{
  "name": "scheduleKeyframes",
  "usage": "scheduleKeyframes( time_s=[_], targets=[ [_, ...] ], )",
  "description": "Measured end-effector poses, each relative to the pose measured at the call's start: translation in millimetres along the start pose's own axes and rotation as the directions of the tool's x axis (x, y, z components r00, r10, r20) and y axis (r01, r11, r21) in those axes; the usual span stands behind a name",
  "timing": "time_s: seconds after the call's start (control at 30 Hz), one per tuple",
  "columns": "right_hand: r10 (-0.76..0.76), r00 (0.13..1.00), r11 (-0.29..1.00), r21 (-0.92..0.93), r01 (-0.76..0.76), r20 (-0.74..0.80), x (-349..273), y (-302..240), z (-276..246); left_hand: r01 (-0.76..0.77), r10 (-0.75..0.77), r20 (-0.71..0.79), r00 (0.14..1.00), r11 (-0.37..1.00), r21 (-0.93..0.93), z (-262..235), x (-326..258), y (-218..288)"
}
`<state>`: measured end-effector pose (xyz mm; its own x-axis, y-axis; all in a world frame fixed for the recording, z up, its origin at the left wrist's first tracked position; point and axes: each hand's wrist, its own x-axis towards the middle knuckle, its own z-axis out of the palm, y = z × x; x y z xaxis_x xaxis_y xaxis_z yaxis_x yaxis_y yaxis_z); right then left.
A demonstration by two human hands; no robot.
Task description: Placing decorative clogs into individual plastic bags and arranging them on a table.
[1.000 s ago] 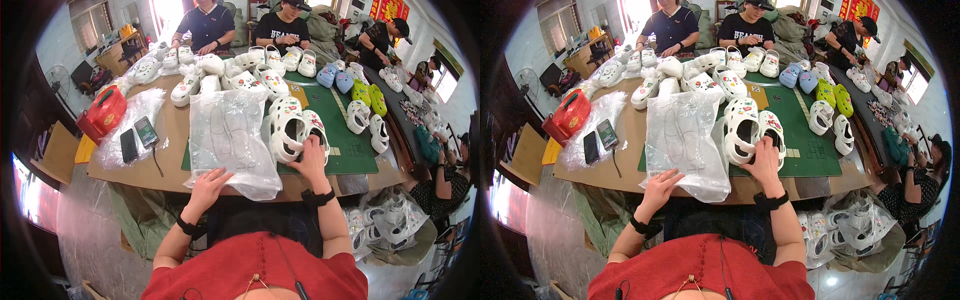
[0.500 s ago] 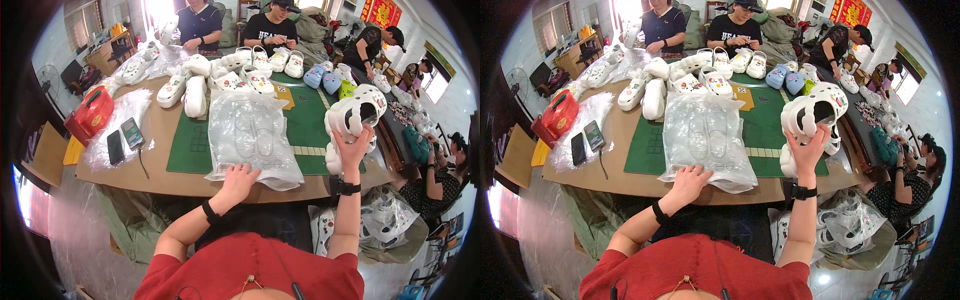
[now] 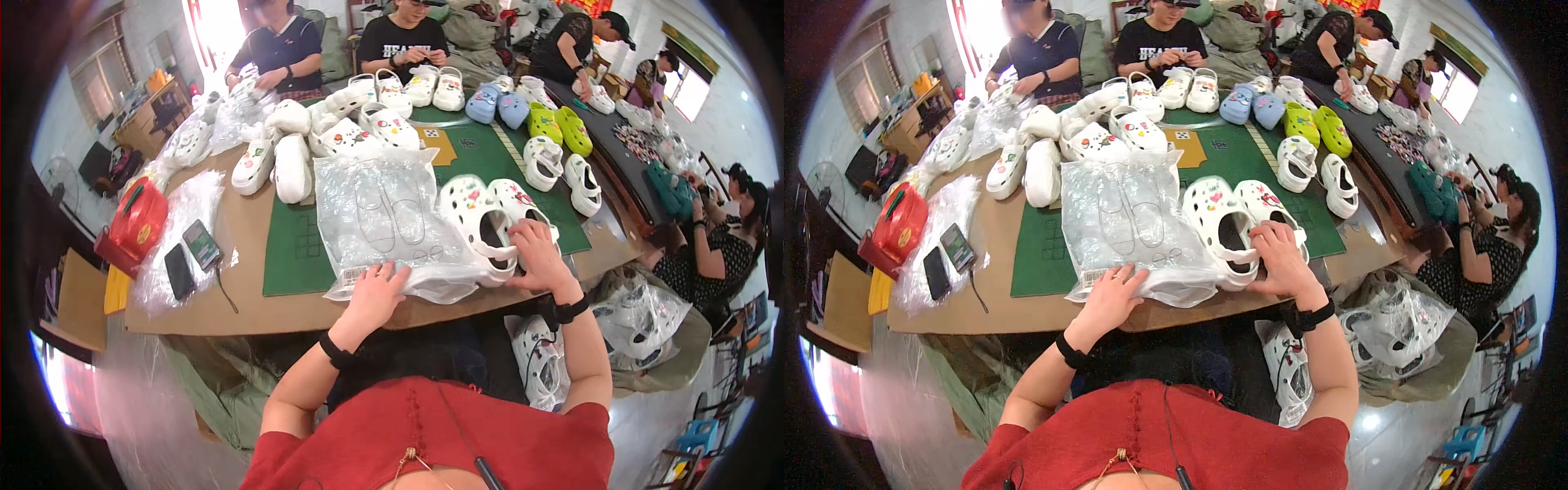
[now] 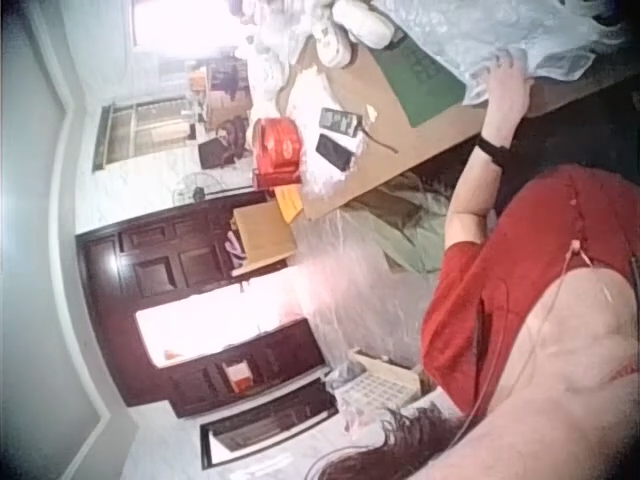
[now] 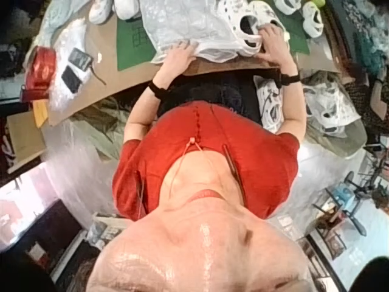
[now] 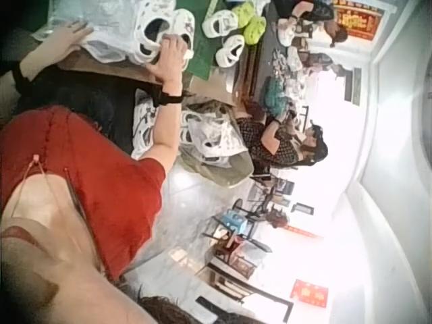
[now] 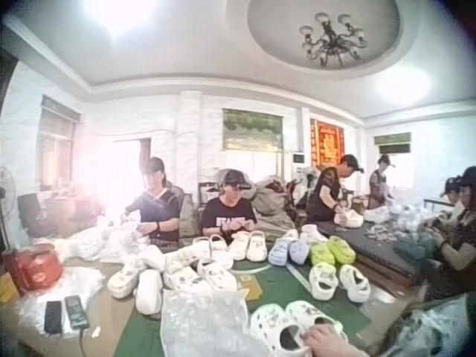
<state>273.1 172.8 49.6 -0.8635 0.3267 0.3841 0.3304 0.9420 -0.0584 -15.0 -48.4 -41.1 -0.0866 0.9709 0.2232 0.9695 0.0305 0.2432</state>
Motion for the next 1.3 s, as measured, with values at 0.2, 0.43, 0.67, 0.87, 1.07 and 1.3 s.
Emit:
scheduleKeyframes(
  time_s=[0.2, 0.43, 0.67, 0.87, 1.07, 1.3],
  targets=[
    [0.264, 0.958, 0.960, 0.123, -0.250, -0.114, 8.9, 1.0, -13.6, -0.017, 0.017, 0.001, 1.000, 1.000, -0.006, 2.2, -3.1, -3.7],
    [0.743, 0.652, 0.669, -0.175, -0.722, 0.150, 46.1, 10.7, 21.0, 0.056, -0.024, 0.086, 0.996, 0.920, -0.388, -47.6, -6.5, -12.5],
    [0.681, 0.729, 0.725, 0.072, -0.685, 0.073, 29.6, 60.9, 60.8, -0.092, 0.081, -0.070, 0.994, 0.980, -0.178, -67.0, -18.1, -34.0],
    [0.756, 0.649, 0.646, 0.245, -0.723, -0.079, 0.2, 46.7, 36.8, -0.110, 0.068, -0.149, 0.986, 0.950, -0.293, -57.1, -15.3, -41.9],
    [0.616, 0.743, 0.708, 0.598, -0.375, -0.263, -20.3, -9.0, -21.5, -0.196, 0.193, -0.285, 0.939, 0.980, 0.020, -30.3, 6.5, -45.1],
    [0.406, 0.908, 0.468, 0.829, -0.305, 0.104, -36.3, -78.8, -55.0, -0.077, 0.110, -0.259, 0.960, 0.988, 0.136, -5.4, 35.0, -36.5]
  ],
)
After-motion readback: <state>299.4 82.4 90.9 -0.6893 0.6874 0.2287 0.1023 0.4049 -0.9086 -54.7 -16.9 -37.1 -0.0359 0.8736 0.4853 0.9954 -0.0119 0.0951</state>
